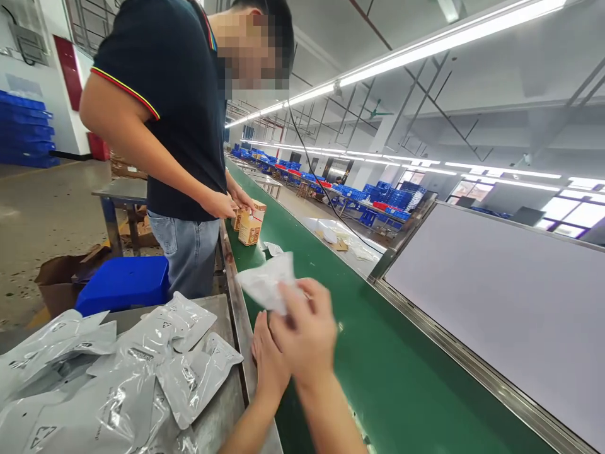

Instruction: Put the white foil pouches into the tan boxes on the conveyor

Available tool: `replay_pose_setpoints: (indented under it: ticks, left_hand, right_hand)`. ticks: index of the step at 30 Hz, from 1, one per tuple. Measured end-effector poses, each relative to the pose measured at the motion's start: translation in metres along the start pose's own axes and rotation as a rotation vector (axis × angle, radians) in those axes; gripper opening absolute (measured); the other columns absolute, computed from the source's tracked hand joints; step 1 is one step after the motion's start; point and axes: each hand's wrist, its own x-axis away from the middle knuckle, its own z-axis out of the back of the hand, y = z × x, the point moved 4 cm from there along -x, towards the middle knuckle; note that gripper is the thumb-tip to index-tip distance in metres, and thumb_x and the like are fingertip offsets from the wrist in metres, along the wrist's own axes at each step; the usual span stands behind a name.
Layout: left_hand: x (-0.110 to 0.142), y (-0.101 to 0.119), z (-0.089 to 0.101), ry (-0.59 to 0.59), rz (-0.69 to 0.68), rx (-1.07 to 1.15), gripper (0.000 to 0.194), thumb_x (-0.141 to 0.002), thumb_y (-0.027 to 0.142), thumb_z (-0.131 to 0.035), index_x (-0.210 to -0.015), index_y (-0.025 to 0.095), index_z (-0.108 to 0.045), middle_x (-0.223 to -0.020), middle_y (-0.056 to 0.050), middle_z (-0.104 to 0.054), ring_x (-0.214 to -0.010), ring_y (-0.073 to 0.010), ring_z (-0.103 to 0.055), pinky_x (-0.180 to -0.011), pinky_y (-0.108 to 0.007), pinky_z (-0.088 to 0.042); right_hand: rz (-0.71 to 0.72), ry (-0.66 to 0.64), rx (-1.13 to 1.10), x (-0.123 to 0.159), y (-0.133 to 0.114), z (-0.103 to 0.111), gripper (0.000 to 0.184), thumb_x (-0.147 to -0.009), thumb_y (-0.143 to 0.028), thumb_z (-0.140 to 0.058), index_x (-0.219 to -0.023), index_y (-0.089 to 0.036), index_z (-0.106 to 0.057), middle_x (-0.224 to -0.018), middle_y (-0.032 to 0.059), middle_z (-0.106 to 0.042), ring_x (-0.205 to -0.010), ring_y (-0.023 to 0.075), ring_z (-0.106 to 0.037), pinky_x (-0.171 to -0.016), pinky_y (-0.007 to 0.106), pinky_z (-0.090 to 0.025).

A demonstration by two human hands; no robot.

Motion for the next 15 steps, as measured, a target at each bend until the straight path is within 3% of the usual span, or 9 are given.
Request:
replay_pose_setpoints:
  ticks: [1,2,3,6,9,12,15]
  left_hand:
    - [-0.001,-0.001,0.001,-0.020,0.015,-0.013,0.091,-0.066,0.022,-0.072,-0.142,0.021,-0.022,-0.150,-0.016,-0.025,-0.141,-0.0365,-0.017,-0.113,-0.057,-0.019]
    - [-0.001,-0.001,0.002,-0.047,0.037,-0.028,0.097,-0.063,0.021,-0.074,-0.142,0.022,-0.020,-0.151,-0.016,-0.023,-0.142,-0.0350,-0.018,-0.113,-0.056,-0.018]
    - [-0.002,-0.002,0.002,-0.078,0.058,-0.040,0.101,-0.060,0.020,-0.076,-0.143,0.022,-0.019,-0.152,-0.016,-0.021,-0.142,-0.0338,-0.018,-0.114,-0.055,-0.018]
    - [-0.002,-0.003,0.000,-0.183,0.071,-0.015,0.104,-0.057,0.019,-0.077,-0.142,0.023,-0.018,-0.153,-0.015,-0.022,-0.142,-0.0316,-0.020,-0.115,-0.054,-0.016]
    - [-0.001,-0.004,-0.006,-0.246,0.049,0.035,0.099,-0.057,0.015,-0.074,-0.141,0.022,-0.021,-0.146,-0.014,-0.036,-0.137,-0.0311,-0.031,-0.115,-0.055,-0.014]
    - [0.001,-0.003,-0.010,-0.303,-0.024,0.133,0.081,-0.059,0.015,-0.068,-0.132,0.021,-0.033,-0.132,-0.012,-0.049,-0.124,-0.0291,-0.046,-0.110,-0.051,-0.029]
    - [0.005,0.004,-0.011,-0.355,-0.127,0.197,0.064,-0.059,0.016,-0.065,-0.119,0.020,-0.044,-0.118,-0.009,-0.055,-0.111,-0.0254,-0.054,-0.097,-0.041,-0.044]
  right_hand:
    - [0.050,0.132,0.105,-0.006,0.017,0.023,0.030,-0.080,-0.014,-0.058,-0.107,-0.025,-0.062,-0.110,0.0062,-0.056,-0.094,0.0189,-0.057,-0.076,0.030,-0.050]
    - [0.104,0.164,0.205,-0.011,0.032,0.038,0.029,-0.081,-0.012,-0.056,-0.107,-0.024,-0.062,-0.106,0.0061,-0.059,-0.092,0.0189,-0.057,-0.077,0.030,-0.049]
    - [0.155,0.114,0.290,-0.014,0.046,0.045,0.029,-0.083,-0.009,-0.053,-0.106,-0.022,-0.063,-0.104,0.0068,-0.061,-0.092,0.0199,-0.057,-0.079,0.032,-0.047]
    - [0.262,-0.351,0.347,-0.011,0.075,0.030,0.032,-0.083,-0.002,-0.041,-0.101,-0.016,-0.065,-0.102,0.0104,-0.064,-0.097,0.0248,-0.055,-0.082,0.038,-0.044]
    - [0.361,-0.744,0.221,0.004,0.077,0.010,0.027,-0.074,0.001,-0.048,-0.079,-0.019,-0.065,-0.085,0.0048,-0.066,-0.085,0.0210,-0.058,-0.074,0.033,-0.043]
    - [0.364,-0.992,0.085,0.013,0.073,0.008,0.025,-0.061,0.001,-0.055,-0.072,-0.021,-0.061,-0.074,-0.0009,-0.064,-0.075,0.0158,-0.058,-0.072,0.028,-0.044]
    - [0.244,-1.090,-0.018,0.012,0.078,0.018,0.032,-0.060,-0.007,-0.059,-0.088,-0.021,-0.059,-0.076,-0.0038,-0.063,-0.064,0.0119,-0.056,-0.061,0.022,-0.046]
